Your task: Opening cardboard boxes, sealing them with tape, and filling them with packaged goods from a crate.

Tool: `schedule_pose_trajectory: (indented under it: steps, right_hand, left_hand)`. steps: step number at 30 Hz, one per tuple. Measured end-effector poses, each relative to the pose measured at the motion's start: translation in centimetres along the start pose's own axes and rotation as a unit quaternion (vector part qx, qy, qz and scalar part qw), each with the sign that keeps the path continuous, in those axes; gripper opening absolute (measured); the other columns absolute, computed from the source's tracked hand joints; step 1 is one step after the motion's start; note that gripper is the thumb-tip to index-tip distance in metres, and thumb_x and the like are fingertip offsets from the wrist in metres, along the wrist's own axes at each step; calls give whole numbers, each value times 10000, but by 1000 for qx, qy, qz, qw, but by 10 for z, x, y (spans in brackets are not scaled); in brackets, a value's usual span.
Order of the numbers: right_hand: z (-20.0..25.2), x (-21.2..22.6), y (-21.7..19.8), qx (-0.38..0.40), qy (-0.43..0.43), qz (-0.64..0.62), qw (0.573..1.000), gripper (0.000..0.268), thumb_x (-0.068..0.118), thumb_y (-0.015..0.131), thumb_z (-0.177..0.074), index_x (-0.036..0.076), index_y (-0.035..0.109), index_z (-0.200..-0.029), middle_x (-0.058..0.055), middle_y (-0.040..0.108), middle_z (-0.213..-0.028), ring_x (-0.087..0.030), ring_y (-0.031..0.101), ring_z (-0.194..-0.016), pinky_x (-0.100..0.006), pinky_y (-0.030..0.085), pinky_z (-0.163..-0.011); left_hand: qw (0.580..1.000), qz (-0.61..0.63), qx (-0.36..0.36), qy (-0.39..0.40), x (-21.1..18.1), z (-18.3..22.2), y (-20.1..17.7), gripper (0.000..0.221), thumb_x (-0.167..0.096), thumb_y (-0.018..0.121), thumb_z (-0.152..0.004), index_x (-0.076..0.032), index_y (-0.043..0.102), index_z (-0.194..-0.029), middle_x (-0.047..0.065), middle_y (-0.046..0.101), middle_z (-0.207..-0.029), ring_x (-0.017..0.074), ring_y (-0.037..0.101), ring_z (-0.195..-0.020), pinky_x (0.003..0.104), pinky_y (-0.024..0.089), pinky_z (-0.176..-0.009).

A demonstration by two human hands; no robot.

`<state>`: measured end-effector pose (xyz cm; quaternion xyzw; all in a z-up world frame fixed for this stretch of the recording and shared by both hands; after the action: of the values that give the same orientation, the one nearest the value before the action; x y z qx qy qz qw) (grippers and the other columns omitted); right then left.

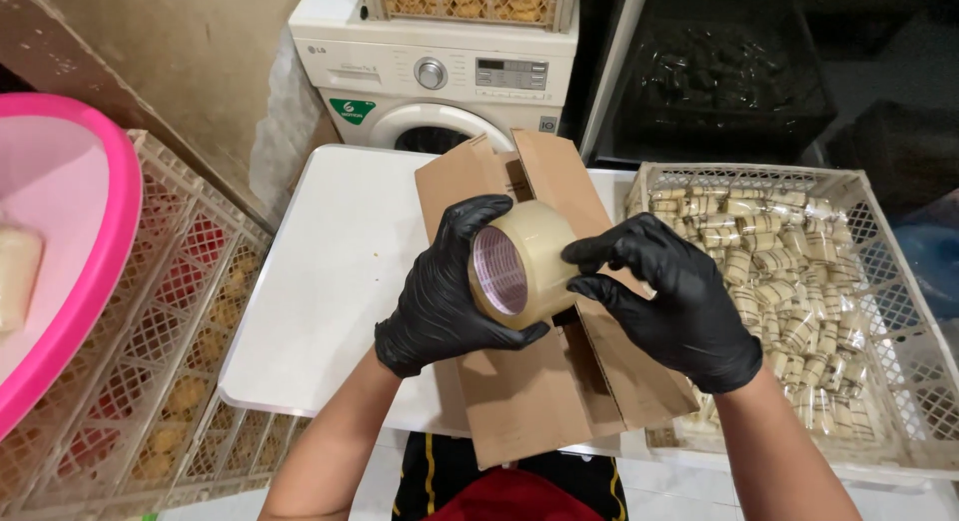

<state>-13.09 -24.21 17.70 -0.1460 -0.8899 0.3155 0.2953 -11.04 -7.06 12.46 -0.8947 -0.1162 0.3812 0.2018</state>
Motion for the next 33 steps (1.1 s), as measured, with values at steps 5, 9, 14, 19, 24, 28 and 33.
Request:
schedule_pose_trajectory:
  steps: [5,9,14,19,24,28,33]
  right_hand:
    - [-6,7,5,12,-28,27,999,170,75,710,-967,48,698,-1134,-114,685,-1005,-288,664,-904,-383,535,-805]
    - [-2,3,17,3,-78,94,992,372,-142,497,-944,56,626,-1231,-147,646,-1053,-338,600,-916,-430,516,-792]
    - [-12,31,13,-17,-138,196,971,558,-271,452,-811,50,562,-1254,-154,619,-982,-331,554,-840,-429,501,-698]
    - [-28,36,9,-23,-131,242,961,310,-24,568,-936,100,648,-1209,-106,619,-1004,-338,586,-880,-428,492,-695]
    - [-47,-2,13,-39,-109,209,971,212,157,715,-934,119,707,-1142,-64,615,-976,-350,627,-922,-438,535,-769]
    - [-62,3,1,-62,-87,162,981,88,82,733,-960,94,726,-1047,-21,609,-902,-351,621,-858,-443,549,-751]
    - [-56,-2,-7,-103,-38,43,993,156,65,763,-986,70,699,-1128,-82,662,-993,-350,643,-932,-472,569,-836]
  left_hand:
    - [996,41,24,-78,12,3,7,1121,-406,970,-559,-100,398,-1473,75,498,-1482,275,553,-1387,398,506,-1133]
    - [995,82,9,-60,13,-1,7,1017,-371,926,-627,-132,439,-1487,99,515,-1426,286,563,-1332,421,506,-1133]
    - [994,75,-15,-73,36,-7,13,853,-358,851,-747,-113,450,-1459,109,567,-1442,300,527,-1286,454,486,-1103]
    - [988,-10,-11,-156,25,-14,-8,935,-553,800,-861,-107,385,-1570,332,458,-1509,590,339,-1432,754,72,-1158]
    - [991,13,-135,-13,1,-21,-18,568,-335,918,-803,-130,669,-1271,92,675,-1213,313,638,-1188,459,430,-1136]
    - [979,133,-154,-36,18,-37,-18,242,-209,947,-780,-167,787,-956,19,766,-919,211,762,-925,339,580,-950]
    - [983,107,-148,-24,17,-47,-21,192,-157,919,-820,-184,795,-964,-3,756,-860,130,726,-807,282,585,-858]
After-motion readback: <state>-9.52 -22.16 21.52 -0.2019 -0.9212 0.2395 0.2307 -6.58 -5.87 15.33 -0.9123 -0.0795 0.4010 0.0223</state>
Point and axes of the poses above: each hand's wrist, its own z-axis away from the middle knuckle, its own y-axis out of the palm, x = y × z, the point moved 10 cm from there along -z, towards the middle knuckle
